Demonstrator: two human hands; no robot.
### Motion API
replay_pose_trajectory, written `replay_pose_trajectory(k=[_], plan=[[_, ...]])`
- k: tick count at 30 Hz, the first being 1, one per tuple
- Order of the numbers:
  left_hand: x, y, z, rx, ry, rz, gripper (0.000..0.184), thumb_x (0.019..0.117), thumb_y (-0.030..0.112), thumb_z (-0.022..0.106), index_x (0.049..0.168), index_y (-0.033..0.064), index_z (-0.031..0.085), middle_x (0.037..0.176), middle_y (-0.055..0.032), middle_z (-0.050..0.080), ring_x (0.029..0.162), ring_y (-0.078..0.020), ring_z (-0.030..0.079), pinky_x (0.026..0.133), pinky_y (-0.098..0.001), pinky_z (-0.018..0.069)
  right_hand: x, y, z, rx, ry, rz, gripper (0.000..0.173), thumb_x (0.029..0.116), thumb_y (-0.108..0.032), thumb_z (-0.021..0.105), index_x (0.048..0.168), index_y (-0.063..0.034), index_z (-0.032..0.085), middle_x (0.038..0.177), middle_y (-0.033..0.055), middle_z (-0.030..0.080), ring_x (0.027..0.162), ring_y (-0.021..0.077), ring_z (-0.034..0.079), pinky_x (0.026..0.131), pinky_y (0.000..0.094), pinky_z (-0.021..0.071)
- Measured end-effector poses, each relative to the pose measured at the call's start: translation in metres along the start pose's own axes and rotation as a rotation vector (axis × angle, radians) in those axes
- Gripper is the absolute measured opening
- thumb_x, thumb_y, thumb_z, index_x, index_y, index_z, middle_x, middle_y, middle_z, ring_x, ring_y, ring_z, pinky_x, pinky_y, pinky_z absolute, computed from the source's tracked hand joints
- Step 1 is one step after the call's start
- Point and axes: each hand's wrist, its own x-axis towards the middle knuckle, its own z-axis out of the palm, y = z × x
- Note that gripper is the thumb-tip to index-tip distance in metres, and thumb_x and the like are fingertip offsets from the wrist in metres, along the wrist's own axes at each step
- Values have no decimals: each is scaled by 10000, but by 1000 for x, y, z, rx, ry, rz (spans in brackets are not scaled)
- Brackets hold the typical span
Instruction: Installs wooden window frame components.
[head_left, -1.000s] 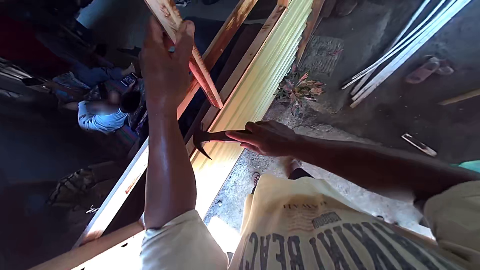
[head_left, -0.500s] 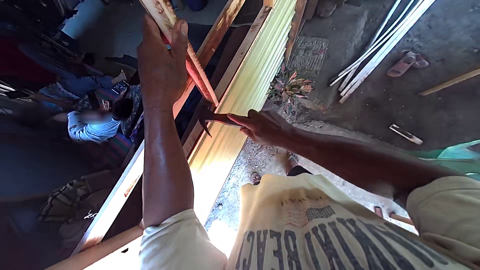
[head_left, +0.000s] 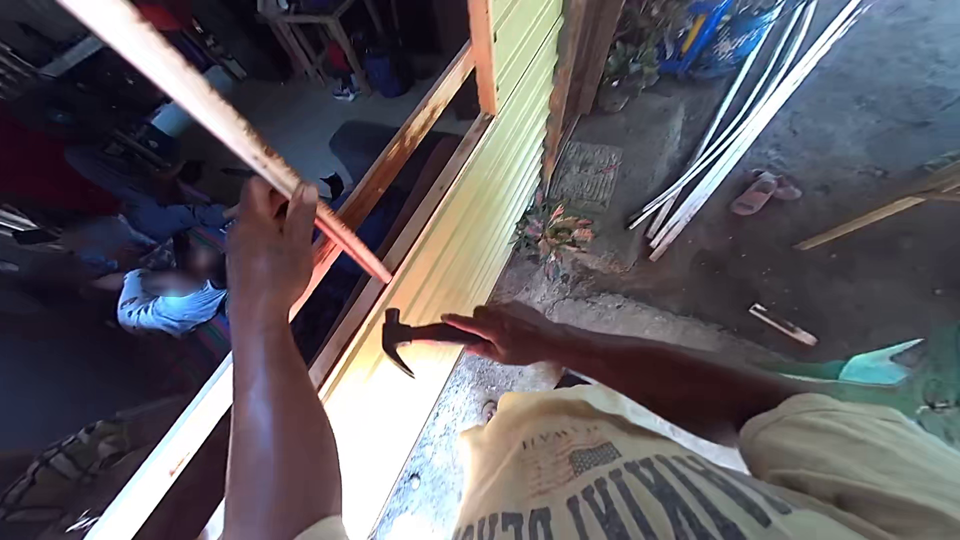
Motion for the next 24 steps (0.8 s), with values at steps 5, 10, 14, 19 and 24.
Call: replay_pose_trajectory(k=[5,10,14,19,24], plan=[[-98,-25,45,91,333,17,448,1101,353,437,1261,-19,629,1111,-168,705,977,-225,706,878,-441,591,-82,117,6,103,-179,304,671,1008,-481,577,1612,-317,336,1204,181,696,1079,397,681,913,635,528],[-124,-51,104,285,21,-256,388,1070,208,512,1389,6,598,1408,-227,597,1353,-369,546,1149,-553,415,-171,218,14,311,-267,688,571,1007,-454,608,1521,-243,478,1135,203,706,993,375,703,896,627,539],[-109,-60,120,400,-160,-306,491,1063,414,530,1477,149,548,1507,-117,548,1423,-326,479,1190,-608,319,-201,254,17,472,-265,809,581,1026,-381,625,1542,-190,439,994,241,673,667,344,654,645,568,563],[-93,-70,133,487,-160,-342,531,1023,521,564,1424,173,588,1455,-92,588,1351,-354,526,1079,-686,356,-173,260,10,479,-337,703,611,1026,-423,614,1565,-232,402,949,206,661,628,298,631,602,518,560],[-89,-66,137,490,-176,-406,534,1041,522,530,1465,200,573,1458,-92,594,1376,-353,511,1111,-682,332,-128,221,-11,428,-429,500,630,1025,-479,580,1585,-265,383,1002,181,693,710,298,682,694,529,590]])
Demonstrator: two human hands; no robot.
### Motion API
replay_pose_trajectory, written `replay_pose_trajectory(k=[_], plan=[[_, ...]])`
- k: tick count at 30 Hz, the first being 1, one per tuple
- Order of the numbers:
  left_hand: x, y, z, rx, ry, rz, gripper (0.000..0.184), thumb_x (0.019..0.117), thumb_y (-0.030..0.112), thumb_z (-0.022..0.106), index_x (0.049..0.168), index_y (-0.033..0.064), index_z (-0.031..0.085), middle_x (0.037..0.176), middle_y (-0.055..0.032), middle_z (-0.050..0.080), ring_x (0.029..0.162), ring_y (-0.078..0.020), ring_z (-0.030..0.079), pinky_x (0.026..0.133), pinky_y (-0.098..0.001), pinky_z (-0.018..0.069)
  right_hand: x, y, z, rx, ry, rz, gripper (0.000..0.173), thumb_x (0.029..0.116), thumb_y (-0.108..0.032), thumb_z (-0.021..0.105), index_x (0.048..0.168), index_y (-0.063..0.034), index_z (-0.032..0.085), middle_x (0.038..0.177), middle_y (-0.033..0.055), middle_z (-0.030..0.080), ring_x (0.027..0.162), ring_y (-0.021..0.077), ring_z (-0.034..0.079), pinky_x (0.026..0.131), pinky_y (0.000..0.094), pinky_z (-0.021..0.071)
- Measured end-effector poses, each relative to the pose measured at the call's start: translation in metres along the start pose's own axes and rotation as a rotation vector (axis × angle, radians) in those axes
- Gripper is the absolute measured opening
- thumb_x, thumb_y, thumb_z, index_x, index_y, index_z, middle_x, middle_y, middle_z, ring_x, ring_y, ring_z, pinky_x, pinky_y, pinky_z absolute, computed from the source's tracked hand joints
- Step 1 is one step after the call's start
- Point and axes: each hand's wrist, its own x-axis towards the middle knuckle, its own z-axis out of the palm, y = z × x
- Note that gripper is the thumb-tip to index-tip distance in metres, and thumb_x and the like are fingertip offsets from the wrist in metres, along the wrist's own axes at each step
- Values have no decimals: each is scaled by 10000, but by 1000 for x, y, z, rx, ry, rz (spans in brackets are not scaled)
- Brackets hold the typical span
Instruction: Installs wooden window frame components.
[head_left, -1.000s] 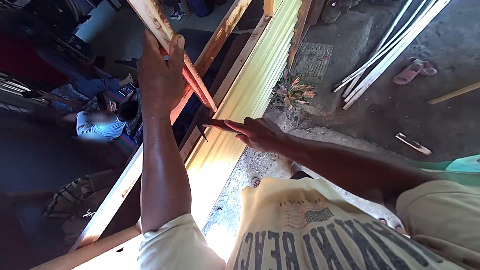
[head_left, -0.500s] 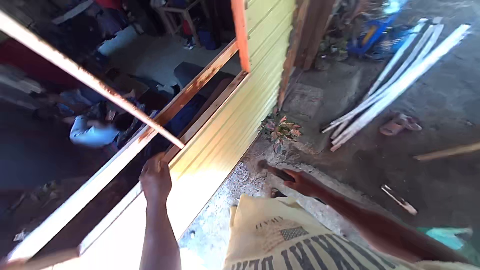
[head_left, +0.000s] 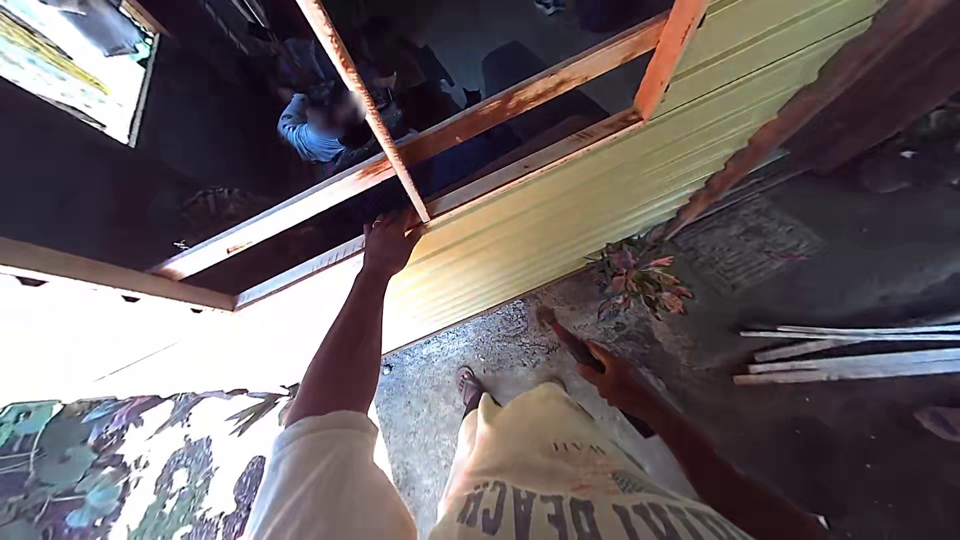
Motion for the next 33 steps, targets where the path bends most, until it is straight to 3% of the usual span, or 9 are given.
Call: replay_pose_trajectory(k=[7,10,13,16,19,23,27,33], plan=[[-1,0,3,-17,50,-5,477,1050,502,526,1436,235,608,1421,-65,616,1319,-334,550,1050,-668,380,14,-79,-5,-64,-12,-316,653,1018,-515,557,1585,-235,395,974,120,716,763,238,692,745,473,586],[1,-3,0,-27,31,24,484,1047,513,525,1432,233,612,1408,-72,624,1316,-340,551,1049,-667,382,13,-123,-2,169,-77,-413,661,1053,-471,512,1623,-209,302,857,54,662,612,156,636,587,356,583],[10,-13,-6,-76,10,129,459,1050,510,517,1359,205,665,1327,-92,669,1273,-326,595,1054,-655,417,10,-179,2,460,-76,-490,611,1086,-423,440,1610,-152,284,866,53,644,593,169,627,540,343,583],[14,-19,0,-132,30,193,433,1062,452,523,1339,151,668,1296,-115,687,1209,-323,648,1024,-632,475,16,-232,-4,562,-40,-464,551,1103,-408,388,1609,-213,294,986,96,665,576,209,645,520,360,604],[11,-19,7,-78,76,161,468,1067,492,481,1374,178,643,1304,-97,684,1172,-314,668,997,-593,507,29,-266,-3,621,-3,-452,502,1119,-403,361,1608,-308,297,958,140,663,552,250,645,501,386,606],[11,-19,4,-49,49,137,550,1062,575,417,1417,210,626,1362,-83,660,1244,-308,631,1056,-592,466,40,-291,-4,665,18,-423,527,1126,-410,343,1635,-369,217,902,161,653,533,261,640,477,386,597],[12,-21,6,-19,44,168,577,1068,581,380,1409,189,629,1376,-84,648,1224,-309,638,1027,-597,475,43,-300,-8,606,-42,-343,569,1113,-452,369,1644,-413,168,853,150,617,526,253,630,470,390,594],[13,-24,11,-1,70,186,579,1069,578,377,1383,172,645,1352,-87,661,1207,-307,645,999,-587,487,22,-307,-6,614,214,-479,593,1115,-437,363,1655,-392,122,835,127,635,531,265,647,476,421,615]])
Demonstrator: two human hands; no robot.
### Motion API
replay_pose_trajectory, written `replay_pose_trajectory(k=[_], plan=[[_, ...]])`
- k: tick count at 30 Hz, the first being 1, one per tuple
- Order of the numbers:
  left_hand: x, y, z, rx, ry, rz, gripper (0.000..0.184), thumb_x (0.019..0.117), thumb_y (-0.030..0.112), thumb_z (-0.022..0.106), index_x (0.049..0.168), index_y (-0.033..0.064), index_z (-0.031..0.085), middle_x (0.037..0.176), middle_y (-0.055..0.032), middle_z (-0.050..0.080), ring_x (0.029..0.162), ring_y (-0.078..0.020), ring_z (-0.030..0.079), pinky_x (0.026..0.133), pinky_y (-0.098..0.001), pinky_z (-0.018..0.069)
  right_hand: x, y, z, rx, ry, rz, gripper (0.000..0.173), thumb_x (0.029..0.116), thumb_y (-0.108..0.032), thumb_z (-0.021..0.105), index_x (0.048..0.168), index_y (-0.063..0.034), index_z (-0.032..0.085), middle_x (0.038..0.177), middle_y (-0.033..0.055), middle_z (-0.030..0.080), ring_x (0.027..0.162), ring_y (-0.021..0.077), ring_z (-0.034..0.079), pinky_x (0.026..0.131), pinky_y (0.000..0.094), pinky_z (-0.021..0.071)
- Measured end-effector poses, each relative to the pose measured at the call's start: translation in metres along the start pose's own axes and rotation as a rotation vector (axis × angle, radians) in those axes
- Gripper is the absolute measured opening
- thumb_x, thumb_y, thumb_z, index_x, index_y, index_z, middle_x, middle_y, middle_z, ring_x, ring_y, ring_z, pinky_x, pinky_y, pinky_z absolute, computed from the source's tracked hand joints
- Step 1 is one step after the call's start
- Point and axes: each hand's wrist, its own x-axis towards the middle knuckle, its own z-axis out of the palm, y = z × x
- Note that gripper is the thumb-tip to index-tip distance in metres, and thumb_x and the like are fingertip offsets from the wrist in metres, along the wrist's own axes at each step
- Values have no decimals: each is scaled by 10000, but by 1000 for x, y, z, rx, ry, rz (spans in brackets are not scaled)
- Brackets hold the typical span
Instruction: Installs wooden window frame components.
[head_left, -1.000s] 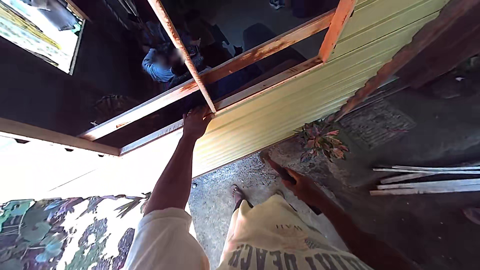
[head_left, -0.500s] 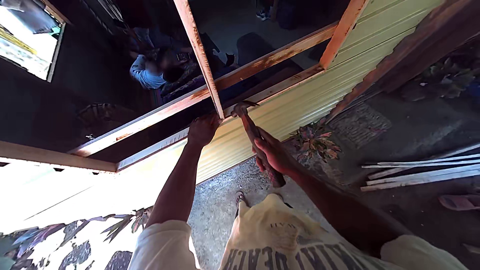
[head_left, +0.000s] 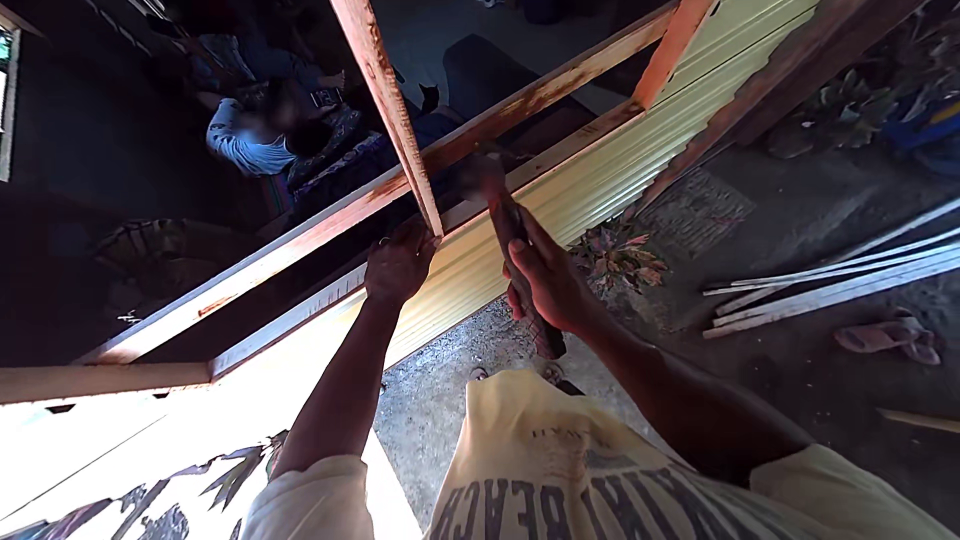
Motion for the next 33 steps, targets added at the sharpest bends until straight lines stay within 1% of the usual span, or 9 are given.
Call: replay_pose_trajectory(k=[5,14,18,21,24,27,29,30,33], plan=[[0,0,1,-3,0,6,557,1070,561,389,1346,163,663,1305,-93,678,1182,-307,653,976,-589,495,8,13,6,-61,-152,189,593,1108,-469,371,1645,-431,124,848,137,618,524,251,637,471,402,599],[1,0,-3,2,-29,-1,572,1071,570,377,1407,181,626,1366,-82,655,1227,-303,638,1006,-587,486,1,19,19,-53,-86,192,581,1110,-457,376,1644,-428,147,866,141,631,522,255,638,471,404,602],[0,3,-6,-27,-40,-10,522,1071,534,429,1369,166,649,1311,-104,671,1175,-322,656,973,-588,501,-34,49,16,-271,-18,12,630,1086,-468,440,1656,-354,196,887,55,665,553,166,638,506,345,603],[3,-6,-13,-91,-111,61,512,1057,493,503,1402,131,616,1336,-133,654,1168,-358,661,942,-610,528,-44,65,20,-608,19,-242,606,1072,-459,483,1617,-226,358,929,53,708,687,117,651,641,346,595],[-3,-26,-30,-166,-239,118,644,1023,349,614,1592,155,384,1508,-160,533,1328,-379,568,1064,-618,472,-31,58,37,-981,67,-424,531,1053,-407,524,1569,-302,452,951,69,686,715,180,649,612,397,566],[-33,-63,-55,-67,-249,-47,849,959,544,656,1627,160,300,1480,-211,542,1341,-424,539,1070,-654,445,-16,43,54,-1221,30,-421,522,1044,-363,516,1556,-417,435,958,79,632,706,218,634,576,402,537],[-57,-88,-60,23,-272,-166,823,908,665,655,1531,162,466,1249,-236,672,1124,-468,655,887,-709,517,-13,37,67,-1290,-9,-400,515,1042,-363,527,1540,-461,436,973,96,616,718,239,630,579,408,530],[-65,-97,-56,54,-274,-206,747,879,702,661,1381,152,592,1093,-233,711,1003,-472,686,796,-716,530,-11,36,73,-1312,-30,-376,516,1050,-373,519,1544,-480,417,983,100,610,730,245,629,587,409,529],[-71,-105,-49,113,-262,-230,668,856,755,635,1107,138,678,899,-197,712,873,-442,702,707,-677,538,-3,37,80,-1328,-14,-202,555,1058,-375,509,1574,-495,343,1026,138,617,734,282,640,595,451,536]])
